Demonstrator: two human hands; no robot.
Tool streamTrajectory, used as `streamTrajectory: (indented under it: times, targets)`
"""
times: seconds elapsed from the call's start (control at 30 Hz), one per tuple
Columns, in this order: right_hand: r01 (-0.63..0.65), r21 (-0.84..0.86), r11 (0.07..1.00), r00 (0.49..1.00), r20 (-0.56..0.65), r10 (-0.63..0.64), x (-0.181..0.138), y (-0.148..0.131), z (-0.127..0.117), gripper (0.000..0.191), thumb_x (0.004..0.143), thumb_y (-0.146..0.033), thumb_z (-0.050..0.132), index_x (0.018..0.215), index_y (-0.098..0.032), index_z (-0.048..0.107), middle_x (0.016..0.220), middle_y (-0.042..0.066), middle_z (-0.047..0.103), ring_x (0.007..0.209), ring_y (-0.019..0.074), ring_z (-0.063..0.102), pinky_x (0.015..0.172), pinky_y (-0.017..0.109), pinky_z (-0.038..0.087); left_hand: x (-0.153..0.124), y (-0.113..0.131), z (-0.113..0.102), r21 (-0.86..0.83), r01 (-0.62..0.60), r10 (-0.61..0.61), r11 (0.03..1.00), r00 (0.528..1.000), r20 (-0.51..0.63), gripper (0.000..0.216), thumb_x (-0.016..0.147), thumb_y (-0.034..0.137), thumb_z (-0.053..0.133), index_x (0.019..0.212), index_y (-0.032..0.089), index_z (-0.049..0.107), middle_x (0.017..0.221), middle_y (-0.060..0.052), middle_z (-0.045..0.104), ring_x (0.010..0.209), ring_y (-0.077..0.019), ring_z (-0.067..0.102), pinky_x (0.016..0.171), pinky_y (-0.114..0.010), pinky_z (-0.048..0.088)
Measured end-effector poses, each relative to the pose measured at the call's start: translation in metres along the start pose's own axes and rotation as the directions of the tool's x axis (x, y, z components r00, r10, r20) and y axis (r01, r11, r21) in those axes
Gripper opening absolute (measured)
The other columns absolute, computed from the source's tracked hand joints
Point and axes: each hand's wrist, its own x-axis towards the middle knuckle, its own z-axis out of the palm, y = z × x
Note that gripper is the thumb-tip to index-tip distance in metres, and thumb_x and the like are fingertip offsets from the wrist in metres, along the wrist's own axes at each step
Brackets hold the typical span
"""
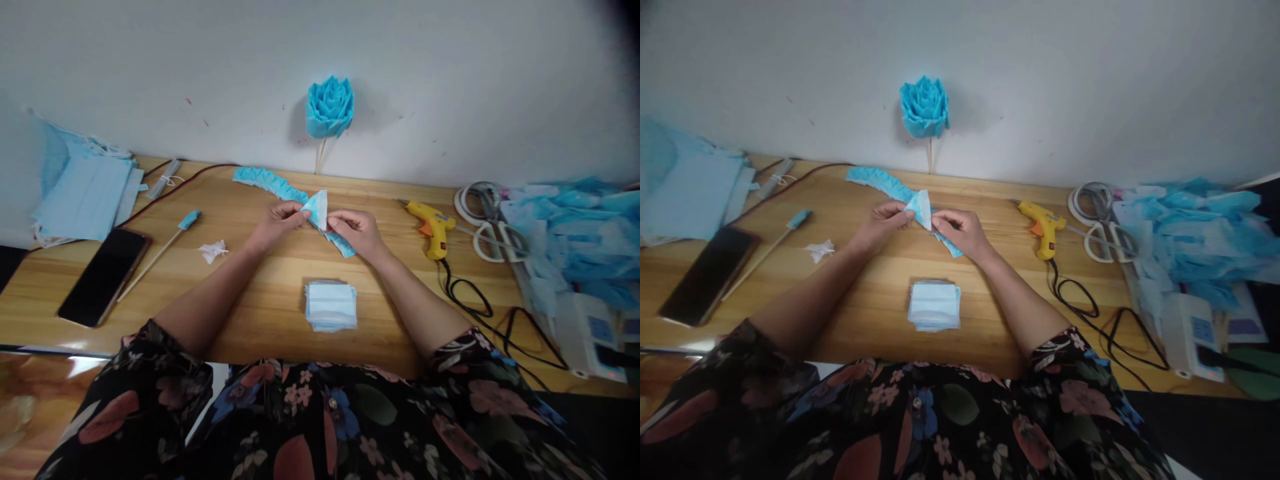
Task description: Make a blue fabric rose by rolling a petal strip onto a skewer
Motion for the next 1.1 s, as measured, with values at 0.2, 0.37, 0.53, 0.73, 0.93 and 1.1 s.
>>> streamTrajectory:
  times: [0.2, 0.37, 0.53, 0.73, 0.93, 1.1]
  targets:
    - [0.001, -0.065, 0.998, 1.0, -0.008, -0.002, -0.0002, -0.0042, 0.0005, 0.034, 0.089, -0.05, 0.069, 0.076, -0.02, 0.077, 0.068, 0.001, 0.071, 0.059, 0.0133, 0.058, 0.058, 0.026, 0.045, 0.0007, -0.0032, -0.0006, 0.001, 0.011, -0.011, 1.0, 1.0, 0.008, 0.045, 0.076, 0.061, 0.08, 0.067, 0.019, 0.065, 0.061, 0.002, 0.056, 0.06, -0.0115, 0.048, 0.061, -0.027, 0.039]
    - [-0.006, 0.029, 1.0, 1.0, -0.009, 0.006, -0.0018, -0.0026, 0.0006, 0.04, 0.091, -0.057, 0.067, 0.082, -0.021, 0.079, 0.078, 0.004, 0.077, 0.067, 0.0156, 0.066, 0.062, 0.027, 0.051, 0.0004, -0.0034, -0.0014, -0.025, 0.025, -0.025, 0.999, 1.0, -0.015, 0.043, 0.078, 0.059, 0.079, 0.067, 0.019, 0.064, 0.063, 0.001, 0.06, 0.06, -0.0117, 0.05, 0.062, -0.027, 0.042]
    - [-0.009, 0.059, 0.998, 1.0, -0.005, 0.009, -0.0022, 0.0012, 0.0004, 0.04, 0.091, -0.06, 0.068, 0.088, -0.022, 0.08, 0.081, 0.004, 0.078, 0.07, 0.0167, 0.067, 0.063, 0.028, 0.052, 0.0002, -0.0013, -0.0014, -0.054, 0.03, -0.032, 0.998, 0.999, -0.029, 0.047, 0.076, 0.062, 0.081, 0.066, 0.019, 0.063, 0.061, 0.001, 0.061, 0.059, -0.0112, 0.049, 0.062, -0.026, 0.043]
    - [0.018, -0.076, 0.997, 1.0, 0.023, -0.016, -0.0021, -0.0027, -0.0001, 0.031, 0.092, -0.046, 0.066, 0.079, -0.02, 0.077, 0.072, 0.002, 0.073, 0.06, 0.0129, 0.058, 0.059, 0.026, 0.044, 0.0009, -0.0032, -0.0016, -0.036, 0.014, -0.014, 0.999, 1.0, -0.002, 0.049, 0.077, 0.064, 0.081, 0.066, 0.019, 0.064, 0.062, 0.001, 0.061, 0.059, -0.0115, 0.051, 0.062, -0.027, 0.042]
    - [0.021, -0.097, 0.995, 0.999, 0.031, -0.018, -0.0012, -0.0068, 0.0011, 0.025, 0.089, -0.037, 0.065, 0.076, -0.018, 0.074, 0.068, 0.001, 0.07, 0.058, 0.012, 0.056, 0.058, 0.025, 0.042, 0.0007, -0.0057, -0.0016, -0.047, -0.011, 0.014, 0.999, 0.998, 0.057, 0.05, 0.078, 0.067, 0.08, 0.072, 0.018, 0.069, 0.065, 0.001, 0.062, 0.061, -0.0108, 0.051, 0.062, -0.026, 0.041]
    - [0.013, -0.11, 0.994, 0.999, 0.031, -0.009, -0.0012, -0.0064, 0.001, 0.025, 0.089, -0.037, 0.064, 0.076, -0.018, 0.073, 0.068, 0.002, 0.069, 0.059, 0.0123, 0.056, 0.06, 0.026, 0.043, 0.0017, -0.0063, -0.0015, -0.049, -0.006, 0.009, 0.999, 0.998, 0.069, 0.057, 0.075, 0.073, 0.08, 0.071, 0.016, 0.068, 0.064, 0.001, 0.062, 0.06, -0.0098, 0.051, 0.061, -0.024, 0.041]
